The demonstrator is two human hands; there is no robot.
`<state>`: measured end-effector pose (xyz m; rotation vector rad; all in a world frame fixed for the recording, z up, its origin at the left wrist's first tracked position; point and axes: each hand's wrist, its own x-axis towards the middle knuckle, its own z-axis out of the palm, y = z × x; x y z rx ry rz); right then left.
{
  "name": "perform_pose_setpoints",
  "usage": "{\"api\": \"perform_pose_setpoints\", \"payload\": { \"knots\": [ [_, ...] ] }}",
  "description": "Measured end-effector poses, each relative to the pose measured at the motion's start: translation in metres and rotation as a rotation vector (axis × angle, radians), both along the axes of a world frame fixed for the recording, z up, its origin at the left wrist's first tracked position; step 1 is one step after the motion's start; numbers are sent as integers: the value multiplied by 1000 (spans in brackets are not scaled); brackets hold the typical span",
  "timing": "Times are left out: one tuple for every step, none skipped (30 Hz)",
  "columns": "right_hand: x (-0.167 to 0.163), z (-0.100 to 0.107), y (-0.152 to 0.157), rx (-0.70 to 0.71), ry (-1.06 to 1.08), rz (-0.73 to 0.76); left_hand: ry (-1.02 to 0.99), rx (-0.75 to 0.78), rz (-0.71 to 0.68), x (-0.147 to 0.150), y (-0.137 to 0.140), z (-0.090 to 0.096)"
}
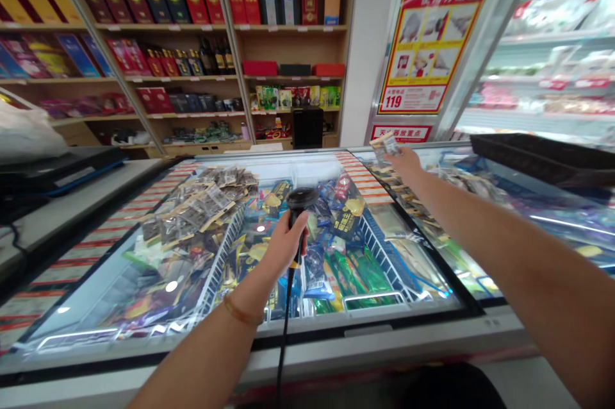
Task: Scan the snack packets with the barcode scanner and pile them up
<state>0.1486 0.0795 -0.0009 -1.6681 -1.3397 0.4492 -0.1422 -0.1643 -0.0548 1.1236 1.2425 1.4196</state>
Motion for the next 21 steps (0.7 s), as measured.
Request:
{"api": "perform_pose_setpoints", "payload": {
  "knots": [
    [-19, -3, -5, -25, 248, 74, 6, 3, -11, 0, -1, 0],
    [-39, -7, -10, -48, 454, 181, 12, 2, -23, 0, -2, 0],
    [-59, -13, -17, -69, 603, 299, 19, 2, -33, 0, -3, 0],
    [-78, -19, -24, -91, 698, 412, 26, 0, -44, 0, -4, -1],
    [-95, -27, -32, -104, 763, 504, 34, -1, -57, 0, -5, -2],
    [-110, -34, -39, -110, 804, 580, 43, -1, -73, -1, -6, -2],
    [-123, -42, -46, -106, 826, 640, 54, 1, -87, -1, -7, -3],
    [-134, -50, -51, -97, 837, 682, 66, 3, -98, -1, -7, -4],
    [-143, -57, -56, -87, 840, 711, 77, 4, -106, -1, -8, -5],
    [-149, -64, -60, -82, 839, 730, 87, 3, -108, -2, -8, -5],
    [-153, -69, -62, -84, 839, 743, 99, 2, -107, -2, -8, -5],
    [-156, -74, -63, -94, 840, 752, 113, -3, -105, -2, -8, -4],
    [-158, -78, -63, -108, 843, 760, 127, -9, -102, -3, -8, -4],
    [-158, -81, -63, -120, 846, 766, 145, -15, -100, -3, -9, -3],
    [-158, -82, -62, -131, 847, 773, 167, -20, -99, -3, -9, -2],
    [-158, -83, -61, -138, 845, 776, 189, -24, -99, -4, -9, -2],
    [-157, -84, -60, -141, 840, 776, 209, -29, -100, -4, -10, -1],
    [-156, -84, -60, -140, 835, 776, 224, -36, -104, -3, -10, -1],
    [-156, -84, -59, -136, 829, 779, 233, -42, -109, -3, -10, -2],
    [-156, -84, -58, -129, 822, 786, 238, -46, -117, -3, -11, -3],
    [-156, -84, -58, -123, 813, 794, 240, -46, -125, -3, -11, -4]
  ]
}}
